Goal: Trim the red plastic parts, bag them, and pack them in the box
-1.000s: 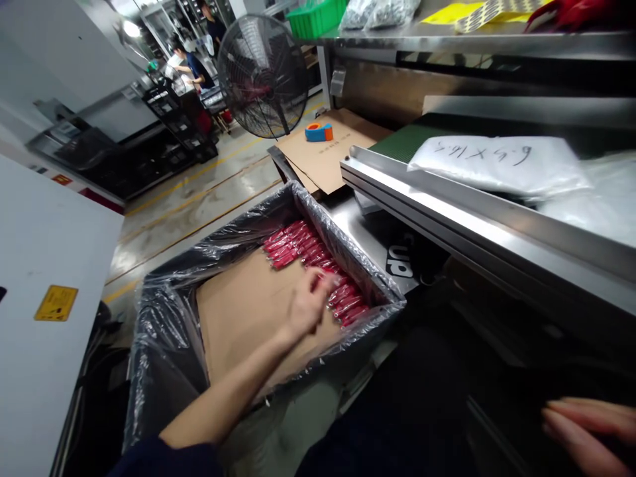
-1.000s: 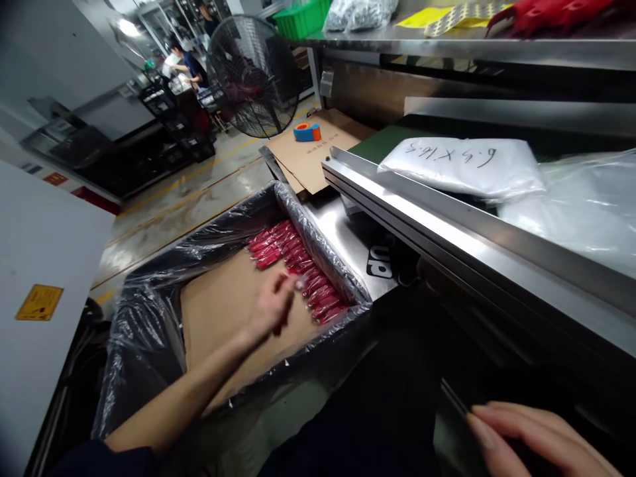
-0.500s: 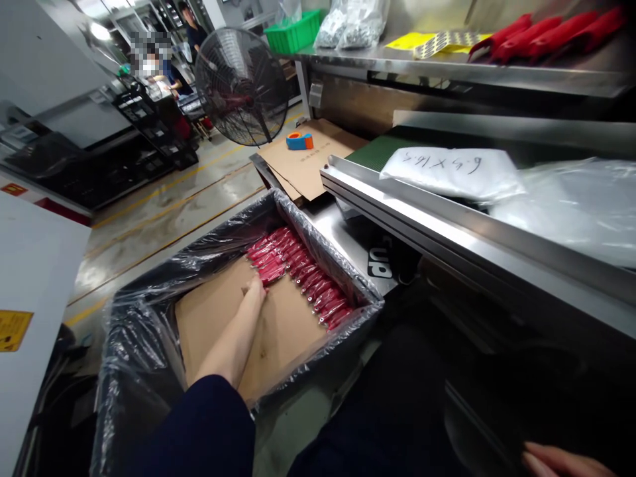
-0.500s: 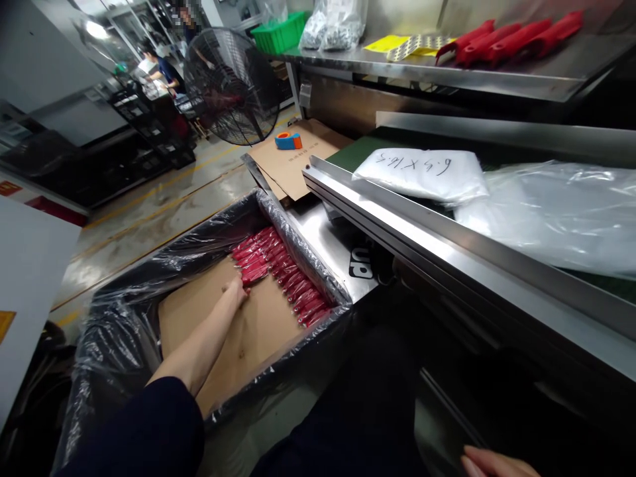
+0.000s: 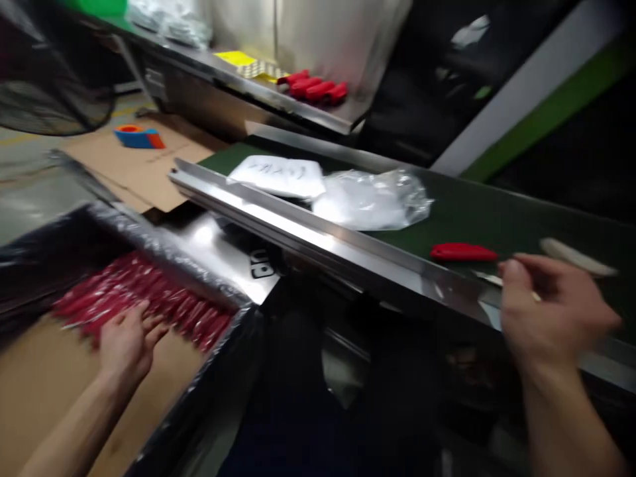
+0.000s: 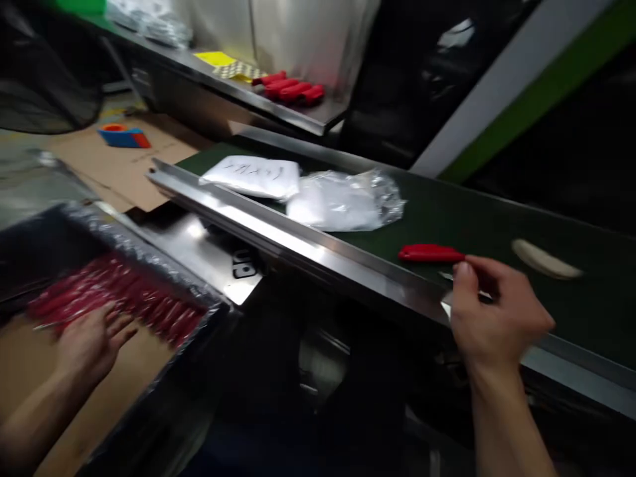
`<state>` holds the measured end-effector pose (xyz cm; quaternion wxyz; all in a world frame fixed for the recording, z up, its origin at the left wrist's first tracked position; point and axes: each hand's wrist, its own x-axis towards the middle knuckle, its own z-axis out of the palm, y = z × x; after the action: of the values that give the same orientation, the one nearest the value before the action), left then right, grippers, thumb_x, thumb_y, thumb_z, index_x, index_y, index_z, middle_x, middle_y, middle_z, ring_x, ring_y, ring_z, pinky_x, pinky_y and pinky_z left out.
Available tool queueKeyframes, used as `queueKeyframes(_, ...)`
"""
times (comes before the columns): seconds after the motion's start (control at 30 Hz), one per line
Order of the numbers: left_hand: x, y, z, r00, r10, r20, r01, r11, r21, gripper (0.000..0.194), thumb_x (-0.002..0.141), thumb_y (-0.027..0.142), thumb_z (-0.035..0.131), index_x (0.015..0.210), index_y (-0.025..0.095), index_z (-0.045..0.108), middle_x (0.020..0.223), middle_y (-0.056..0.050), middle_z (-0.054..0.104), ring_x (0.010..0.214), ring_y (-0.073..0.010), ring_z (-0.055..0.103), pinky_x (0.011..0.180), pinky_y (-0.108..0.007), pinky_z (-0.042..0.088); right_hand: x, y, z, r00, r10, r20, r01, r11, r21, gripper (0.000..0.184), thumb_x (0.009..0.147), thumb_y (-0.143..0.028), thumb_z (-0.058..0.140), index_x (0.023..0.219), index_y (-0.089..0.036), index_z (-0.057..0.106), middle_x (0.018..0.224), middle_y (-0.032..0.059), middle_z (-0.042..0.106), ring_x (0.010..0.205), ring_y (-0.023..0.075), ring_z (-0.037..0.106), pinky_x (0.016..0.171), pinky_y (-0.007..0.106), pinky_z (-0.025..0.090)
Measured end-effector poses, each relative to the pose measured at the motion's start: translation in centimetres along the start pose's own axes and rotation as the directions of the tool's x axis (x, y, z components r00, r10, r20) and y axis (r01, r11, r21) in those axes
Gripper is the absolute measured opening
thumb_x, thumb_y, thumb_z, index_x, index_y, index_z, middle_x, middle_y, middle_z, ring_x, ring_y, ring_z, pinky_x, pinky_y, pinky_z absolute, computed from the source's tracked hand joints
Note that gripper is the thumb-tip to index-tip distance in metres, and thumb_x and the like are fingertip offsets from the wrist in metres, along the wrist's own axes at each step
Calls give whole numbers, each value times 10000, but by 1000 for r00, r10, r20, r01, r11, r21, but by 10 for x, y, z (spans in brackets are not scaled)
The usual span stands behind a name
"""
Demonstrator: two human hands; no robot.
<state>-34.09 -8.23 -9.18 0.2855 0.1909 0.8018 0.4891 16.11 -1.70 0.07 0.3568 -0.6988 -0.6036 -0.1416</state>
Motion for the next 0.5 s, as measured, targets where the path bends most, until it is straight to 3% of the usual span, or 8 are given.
queueKeyframes(0.07, -18, 13, 15, 989, -77, 123, 94, 986, -139, 239, 871, 379, 625, 811, 180, 506, 714, 49, 538, 658, -93, 573, 600, -217, 490, 42, 27, -6, 996, 1, 91, 9, 994, -109, 508, 967, -473, 396, 1160, -69, 635, 1075, 145, 651, 1010, 248, 637, 910, 383, 481)
queueKeyframes(0.13, -40, 28, 30, 972, -93, 217, 141, 965, -220, 261, 790, 394, 707, 843, 198, 542, 761, 53, 598, 705, -98, 598, 619, -208, 489, 70, 51, -6, 963, -10, 268, 54, 986, -158, 414, 965, -446, 459, 1131, -118, 651, 1029, 79, 659, 982, 204, 641, 897, 393, 507)
queueKeyframes(0.23, -77, 53, 56, 941, -17, 337, 109, 961, -256, 391, 674, 411, 803, 936, 217, 589, 789, 38, 654, 727, -126, 613, 625, -219, 494, 84, 71, 6, 862, -70, 502, 153, 980, -126, 320, 900, -366, 633, 1147, -162, 637, 1072, 51, 659, 973, 181, 638, 880, 412, 535)
queueKeyframes(0.33, -112, 73, 78, 878, 125, 462, 0, 966, -260, 401, 680, 404, 799, 979, 217, 607, 741, 27, 656, 653, -124, 590, 596, -221, 476, 82, 73, 17, 815, -124, 567, 206, 975, -83, 327, 884, -343, 662, 1160, -171, 631, 1033, 44, 675, 900, 161, 647, 843, 391, 545)
queueKeyframes(0.43, -143, 86, 90, 728, 395, 560, -267, 916, -300, 257, 808, 374, 686, 1001, 224, 607, 825, -9, 670, 692, -145, 623, 621, -247, 518, 79, 66, 12, 858, -184, 479, 230, 972, -39, 255, 905, -329, 619, 1105, -177, 662, 979, 36, 696, 848, 154, 650, 796, 358, 539)
queueKeyframes(0.5, -159, 91, 94, 554, 617, 559, -521, 781, -345, 156, 876, 292, 607, 1024, 246, 595, 906, -22, 662, 792, -155, 648, 684, -257, 550, 76, 54, 0, 900, -239, 365, 251, 968, 13, 242, 910, -357, 589, 1062, -196, 688, 969, 31, 711, 766, 150, 647, 696, 314, 529)
